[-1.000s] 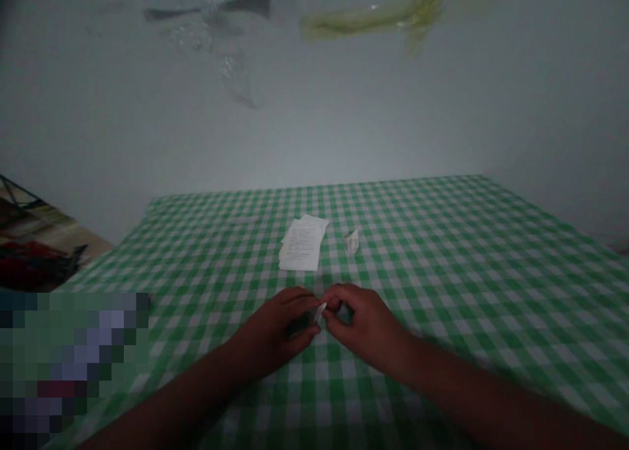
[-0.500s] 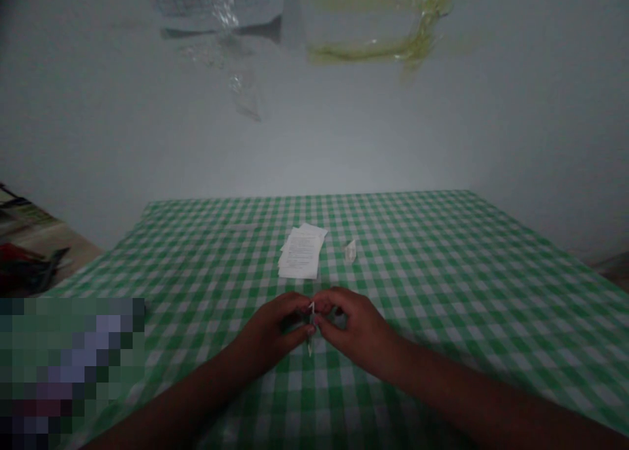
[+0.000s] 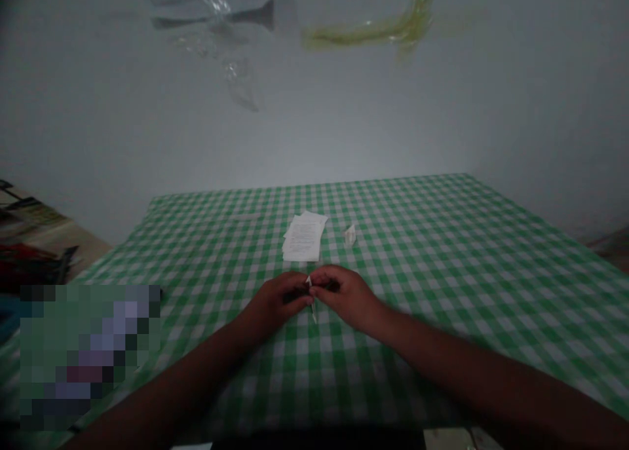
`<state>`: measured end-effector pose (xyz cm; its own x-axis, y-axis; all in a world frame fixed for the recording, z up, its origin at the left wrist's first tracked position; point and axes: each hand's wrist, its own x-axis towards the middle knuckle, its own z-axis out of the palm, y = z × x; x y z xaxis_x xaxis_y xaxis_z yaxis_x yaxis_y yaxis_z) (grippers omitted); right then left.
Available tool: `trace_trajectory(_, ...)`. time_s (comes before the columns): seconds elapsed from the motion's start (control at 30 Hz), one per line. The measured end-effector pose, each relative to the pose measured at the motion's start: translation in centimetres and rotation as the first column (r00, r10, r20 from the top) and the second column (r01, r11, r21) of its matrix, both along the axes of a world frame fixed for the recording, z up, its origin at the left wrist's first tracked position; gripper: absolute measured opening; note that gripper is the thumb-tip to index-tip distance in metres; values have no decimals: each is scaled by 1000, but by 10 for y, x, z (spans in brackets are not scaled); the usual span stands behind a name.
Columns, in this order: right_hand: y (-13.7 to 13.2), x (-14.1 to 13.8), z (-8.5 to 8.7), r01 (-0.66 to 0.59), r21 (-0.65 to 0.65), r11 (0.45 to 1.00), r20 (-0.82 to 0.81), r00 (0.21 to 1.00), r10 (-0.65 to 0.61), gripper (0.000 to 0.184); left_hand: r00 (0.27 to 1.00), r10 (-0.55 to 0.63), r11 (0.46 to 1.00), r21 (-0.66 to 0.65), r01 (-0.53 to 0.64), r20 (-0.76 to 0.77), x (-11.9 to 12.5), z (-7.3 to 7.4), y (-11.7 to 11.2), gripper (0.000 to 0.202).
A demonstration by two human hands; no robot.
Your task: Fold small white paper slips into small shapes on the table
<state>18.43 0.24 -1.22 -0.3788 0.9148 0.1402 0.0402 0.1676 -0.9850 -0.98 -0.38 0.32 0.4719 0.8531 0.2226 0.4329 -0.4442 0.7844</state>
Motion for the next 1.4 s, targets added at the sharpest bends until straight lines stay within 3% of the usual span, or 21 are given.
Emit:
trace_trajectory(0.17, -1, 8, 1, -44, 91, 995, 80, 996, 37, 16, 995, -53, 999, -13, 52, -90, -3, 4, -1, 19)
trace_trajectory(0.57, -4, 15, 3, -54, 233, 971, 254, 967, -7, 23, 978, -176, 984, -20, 175, -108, -9, 7, 3, 20)
trace_trajectory(0.77, -8, 16, 10, -92, 265, 960, 293, 956, 11, 29, 975, -175, 984, -7, 176, -133, -10, 10, 3, 18)
trace_trajectory(1.4, -9, 16, 13, -94, 298, 950, 366, 930, -23, 18, 965, -214, 974, 43, 222, -150, -12, 5, 2, 35)
